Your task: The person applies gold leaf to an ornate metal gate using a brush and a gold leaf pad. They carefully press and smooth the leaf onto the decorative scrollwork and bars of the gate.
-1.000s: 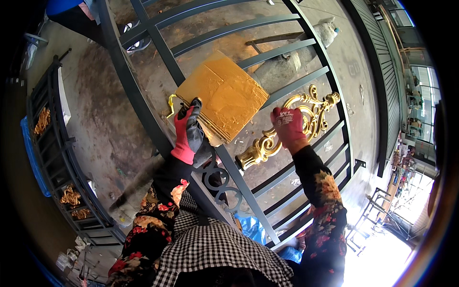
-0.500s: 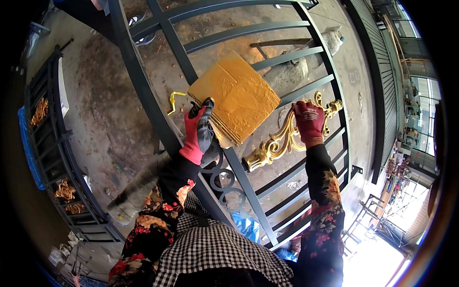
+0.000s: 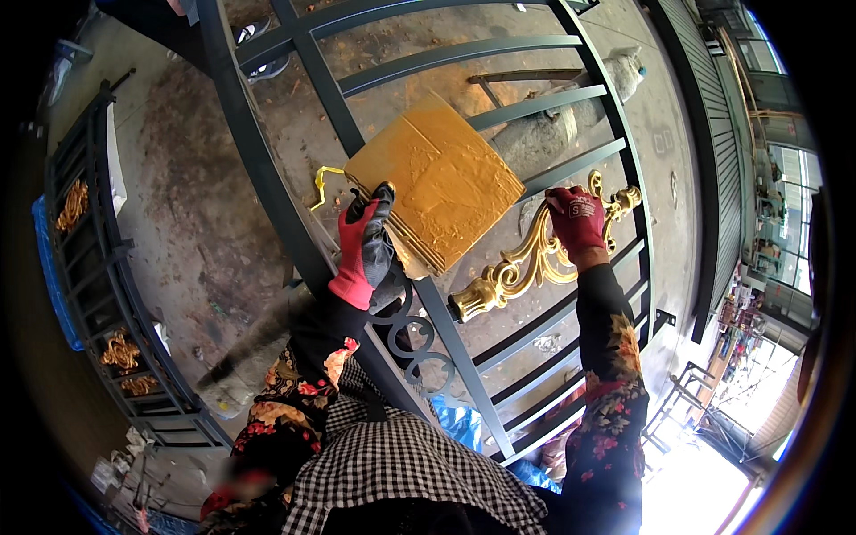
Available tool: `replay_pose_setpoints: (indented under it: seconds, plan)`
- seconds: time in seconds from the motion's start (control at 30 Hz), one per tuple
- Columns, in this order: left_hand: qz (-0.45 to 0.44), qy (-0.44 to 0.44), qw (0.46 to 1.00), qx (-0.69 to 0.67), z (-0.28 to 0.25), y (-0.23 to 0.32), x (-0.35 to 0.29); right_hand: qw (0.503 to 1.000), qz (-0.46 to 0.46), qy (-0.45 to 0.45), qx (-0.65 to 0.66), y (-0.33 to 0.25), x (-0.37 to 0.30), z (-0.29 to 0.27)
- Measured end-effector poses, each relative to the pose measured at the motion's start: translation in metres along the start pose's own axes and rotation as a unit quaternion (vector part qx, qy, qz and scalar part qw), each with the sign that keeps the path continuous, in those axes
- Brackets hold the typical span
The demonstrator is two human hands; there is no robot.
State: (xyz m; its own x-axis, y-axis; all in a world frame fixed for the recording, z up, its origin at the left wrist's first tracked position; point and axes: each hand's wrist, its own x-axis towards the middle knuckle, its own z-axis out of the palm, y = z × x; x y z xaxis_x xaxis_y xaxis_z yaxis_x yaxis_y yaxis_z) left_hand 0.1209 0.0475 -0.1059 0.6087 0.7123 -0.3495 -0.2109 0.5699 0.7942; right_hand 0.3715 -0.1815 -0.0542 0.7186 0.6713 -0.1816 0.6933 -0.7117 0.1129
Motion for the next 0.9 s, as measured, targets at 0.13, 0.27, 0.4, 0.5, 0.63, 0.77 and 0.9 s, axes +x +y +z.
replay_pose_setpoints:
  seconds: [0.13,0.27,0.4,0.5,0.63,0.77,0.9]
  plan:
    - [0.003,0.004,1.000,0.008,0.001,0.003,-0.001,1.000,-0.025,-0.010,-0.015,-0.006,0.003,-0.004]
    - [0.030,-0.017,0.997,0.071,-0.001,-0.003,0.000,0.993,-0.086,-0.017,-0.073,-0.006,0.005,0.001]
    - [0.018,-0.015,0.999,0.040,-0.001,-0.005,0.002,0.978,-0.148,-0.035,-0.140,-0.012,0.005,0.002]
    - [0.008,-0.005,0.999,0.036,0.003,0.002,0.000,0.966,-0.193,-0.041,-0.166,-0.019,0.000,-0.001]
    - [0.012,-0.007,1.000,0.015,0.003,0.003,0.001,0.947,-0.251,-0.077,-0.184,-0.035,-0.015,-0.008]
    - [0.011,-0.010,1.000,0.008,0.003,0.002,0.001,0.944,-0.262,-0.115,-0.167,-0.049,-0.031,-0.021]
    - [0.008,-0.004,1.000,-0.012,0.000,0.000,0.000,0.991,-0.120,0.012,-0.055,-0.014,-0.019,-0.022]
